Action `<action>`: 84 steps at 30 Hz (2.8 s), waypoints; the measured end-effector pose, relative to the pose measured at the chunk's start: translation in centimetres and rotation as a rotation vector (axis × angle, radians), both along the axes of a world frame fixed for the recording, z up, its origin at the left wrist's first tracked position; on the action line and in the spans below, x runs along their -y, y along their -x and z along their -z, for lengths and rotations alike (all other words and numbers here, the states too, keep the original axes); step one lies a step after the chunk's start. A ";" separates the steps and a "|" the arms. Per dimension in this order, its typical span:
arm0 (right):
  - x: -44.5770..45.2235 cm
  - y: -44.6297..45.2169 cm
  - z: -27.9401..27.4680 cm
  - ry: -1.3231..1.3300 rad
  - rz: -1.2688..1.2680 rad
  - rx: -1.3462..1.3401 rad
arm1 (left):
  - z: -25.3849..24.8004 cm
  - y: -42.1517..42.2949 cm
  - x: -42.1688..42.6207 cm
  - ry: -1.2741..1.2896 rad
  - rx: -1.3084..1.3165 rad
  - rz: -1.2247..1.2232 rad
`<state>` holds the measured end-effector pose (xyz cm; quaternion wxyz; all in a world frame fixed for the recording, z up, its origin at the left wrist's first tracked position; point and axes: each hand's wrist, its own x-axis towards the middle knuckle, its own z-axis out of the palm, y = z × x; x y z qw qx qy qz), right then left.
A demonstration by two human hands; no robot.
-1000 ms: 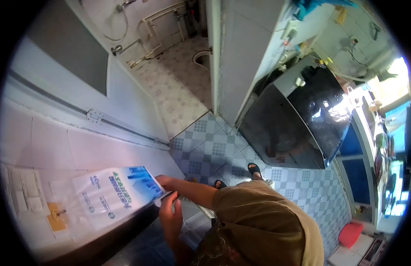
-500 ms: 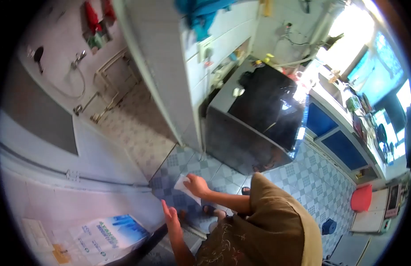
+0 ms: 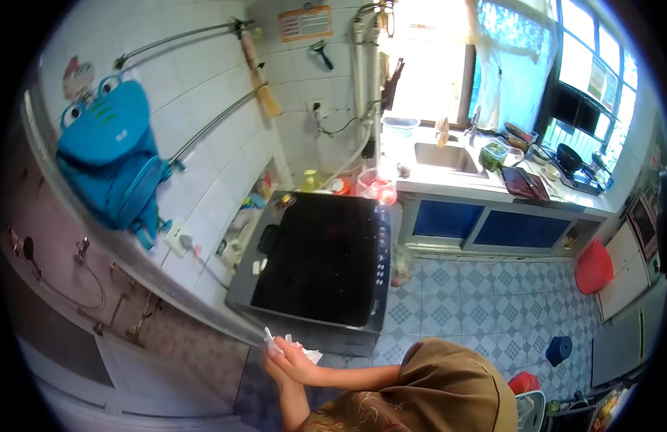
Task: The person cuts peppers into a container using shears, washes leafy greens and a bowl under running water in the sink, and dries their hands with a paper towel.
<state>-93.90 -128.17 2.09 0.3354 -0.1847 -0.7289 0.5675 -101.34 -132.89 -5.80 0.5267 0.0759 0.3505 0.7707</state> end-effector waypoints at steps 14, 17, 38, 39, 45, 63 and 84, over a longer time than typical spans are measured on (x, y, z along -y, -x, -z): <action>-14.1 -15.1 -7.8 0.767 -1.087 -0.489 | -5.6 -7.9 -12.1 -0.004 0.186 0.252; -13.3 -12.6 -4.7 1.142 -1.488 -0.713 | -5.1 -9.4 -11.7 -0.056 0.169 0.334; -12.3 -5.6 -3.3 1.010 0.011 -0.217 | -11.0 -6.1 -14.8 0.080 -0.883 -0.252; -12.4 -5.8 -3.3 0.937 -0.051 -0.212 | -11.4 -6.1 -14.7 0.028 -0.799 -0.240; -11.9 -9.2 -7.8 -0.258 0.066 -0.115 | -15.2 -2.8 -13.1 -0.293 0.054 0.229; -9.2 -5.9 -7.6 -1.196 0.063 -0.118 | -13.1 -4.3 -16.9 0.049 -2.453 -0.219; -14.4 -9.0 -7.2 0.949 -0.307 -0.141 | -17.9 -5.8 -11.1 -0.366 -2.458 0.129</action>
